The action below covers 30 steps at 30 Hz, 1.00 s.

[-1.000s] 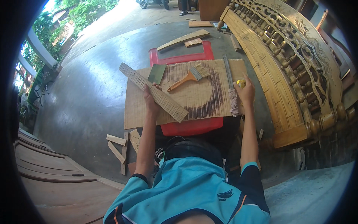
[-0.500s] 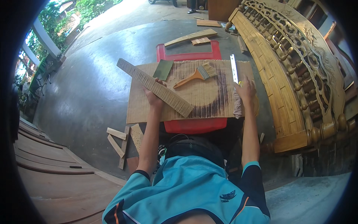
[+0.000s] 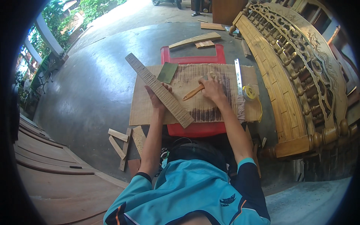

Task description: Measuring and brushing a wooden plank in a workshop.

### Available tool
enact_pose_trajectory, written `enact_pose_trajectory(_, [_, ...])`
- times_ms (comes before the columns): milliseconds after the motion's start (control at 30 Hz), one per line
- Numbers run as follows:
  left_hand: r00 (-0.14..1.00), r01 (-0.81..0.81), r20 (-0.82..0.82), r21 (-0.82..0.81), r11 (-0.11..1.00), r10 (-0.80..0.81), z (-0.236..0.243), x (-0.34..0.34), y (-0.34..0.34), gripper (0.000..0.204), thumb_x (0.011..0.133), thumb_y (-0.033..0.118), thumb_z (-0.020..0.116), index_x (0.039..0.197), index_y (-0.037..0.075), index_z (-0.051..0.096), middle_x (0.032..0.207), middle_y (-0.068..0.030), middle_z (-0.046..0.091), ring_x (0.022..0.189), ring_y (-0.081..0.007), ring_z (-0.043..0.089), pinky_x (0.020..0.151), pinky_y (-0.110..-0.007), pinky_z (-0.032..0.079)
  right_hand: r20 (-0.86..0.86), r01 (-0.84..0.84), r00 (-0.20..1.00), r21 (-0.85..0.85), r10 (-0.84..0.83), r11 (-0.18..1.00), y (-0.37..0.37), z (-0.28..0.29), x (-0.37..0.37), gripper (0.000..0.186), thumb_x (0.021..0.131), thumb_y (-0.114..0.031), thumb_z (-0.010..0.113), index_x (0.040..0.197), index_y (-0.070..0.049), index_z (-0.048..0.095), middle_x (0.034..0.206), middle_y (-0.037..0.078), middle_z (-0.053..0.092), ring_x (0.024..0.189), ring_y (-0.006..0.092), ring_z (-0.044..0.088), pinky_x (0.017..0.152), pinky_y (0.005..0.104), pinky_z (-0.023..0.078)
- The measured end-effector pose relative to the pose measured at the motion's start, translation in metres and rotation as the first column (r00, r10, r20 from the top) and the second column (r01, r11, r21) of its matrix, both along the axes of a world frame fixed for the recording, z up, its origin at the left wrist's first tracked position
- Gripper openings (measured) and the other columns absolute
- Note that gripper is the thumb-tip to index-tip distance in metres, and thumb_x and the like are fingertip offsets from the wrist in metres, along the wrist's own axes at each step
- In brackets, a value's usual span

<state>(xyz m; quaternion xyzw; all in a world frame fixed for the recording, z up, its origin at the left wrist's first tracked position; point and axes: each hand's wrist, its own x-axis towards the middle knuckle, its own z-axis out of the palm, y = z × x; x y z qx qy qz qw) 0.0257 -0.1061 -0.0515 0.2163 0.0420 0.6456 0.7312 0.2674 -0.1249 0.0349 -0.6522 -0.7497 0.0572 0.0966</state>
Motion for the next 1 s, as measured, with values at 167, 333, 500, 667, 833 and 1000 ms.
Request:
enact_pose_trajectory(167, [0.97, -0.062, 0.225, -0.124, 0.99, 0.089, 0.003, 0.005, 0.002, 0.079, 0.075, 0.078, 0.043, 0.102, 0.005, 0.055, 0.093, -0.0092, 0.058, 0.089, -0.0239, 0.055, 0.085, -0.037, 0.046, -0.675, -0.175, 0.718, 0.063, 0.171, 0.983, -0.037, 0.025, 0.004, 0.035, 0.082, -0.01, 0.059, 0.116, -0.013, 0.054, 0.104, 0.012, 0.063, 0.095, 0.0338, 0.063, 0.082, 0.0416, 0.051])
enact_pose_trajectory(333, [0.931, -0.135, 0.332, -0.066, 0.989, 0.149, 0.014, 0.008, -0.003, 0.077, 0.076, 0.076, 0.044, 0.11, 0.008, 0.052, 0.098, -0.0072, 0.055, 0.093, -0.0225, 0.052, 0.089, -0.038, 0.044, -0.374, -0.327, 0.829, 0.279, 0.416, 0.903, -0.076, 0.014, -0.027, 0.023, 0.088, -0.006, 0.058, 0.111, -0.003, 0.056, 0.102, 0.005, 0.064, 0.099, 0.0186, 0.063, 0.083, 0.0323, 0.051])
enact_pose_trajectory(500, [0.908, -0.346, 0.222, -0.076, 0.935, 0.355, 0.02, 0.013, -0.011, 0.069, 0.077, 0.074, 0.045, 0.119, 0.019, 0.045, 0.094, -0.0037, 0.05, 0.088, -0.0189, 0.051, 0.085, -0.04, 0.045, -0.769, -0.332, 0.452, 0.326, 0.453, 0.885, -0.072, 0.022, -0.025, 0.017, 0.088, -0.003, 0.055, 0.106, -0.004, 0.056, 0.11, 0.014, 0.063, 0.102, 0.0287, 0.062, 0.086, 0.0339, 0.049])
enact_pose_trajectory(667, [0.935, -0.31, 0.16, -0.058, 0.949, 0.315, 0.021, 0.014, -0.011, 0.049, 0.083, 0.058, 0.057, 0.114, 0.024, 0.041, 0.093, -0.0025, 0.047, 0.087, -0.0165, 0.05, 0.082, -0.038, 0.046, -0.663, -0.445, 0.657, 0.042, 0.358, 0.894, -0.068, 0.028, -0.015, 0.011, 0.089, -0.005, 0.058, 0.099, -0.005, 0.055, 0.097, 0.006, 0.063, 0.088, 0.0097, 0.057, 0.076, 0.0264, 0.047])
enact_pose_trajectory(833, [0.945, -0.27, 0.153, -0.124, 0.955, 0.288, 0.011, 0.014, -0.004, 0.037, 0.086, 0.044, 0.064, 0.106, 0.019, 0.046, 0.089, -0.0019, 0.049, 0.086, -0.0174, 0.051, 0.084, -0.037, 0.045, -0.744, -0.285, 0.595, 0.158, 0.304, 0.945, -0.079, 0.026, -0.015, 0.01, 0.089, -0.006, 0.059, 0.099, -0.005, 0.055, 0.089, 0.004, 0.06, 0.086, 0.0095, 0.057, 0.077, 0.0271, 0.047])
enact_pose_trajectory(1000, [0.955, -0.248, 0.116, -0.188, 0.95, 0.273, 0.006, 0.014, 0.002, 0.03, 0.087, 0.04, 0.063, 0.094, 0.013, 0.051, 0.086, -0.0006, 0.051, 0.087, -0.019, 0.052, 0.089, -0.037, 0.044, -0.842, -0.503, 0.465, 0.004, 0.274, 0.864, -0.093, 0.023, -0.037, 0.011, 0.089, -0.003, 0.053, 0.099, -0.005, 0.057, 0.095, 0.004, 0.061, 0.091, 0.0174, 0.061, 0.077, 0.0343, 0.05])
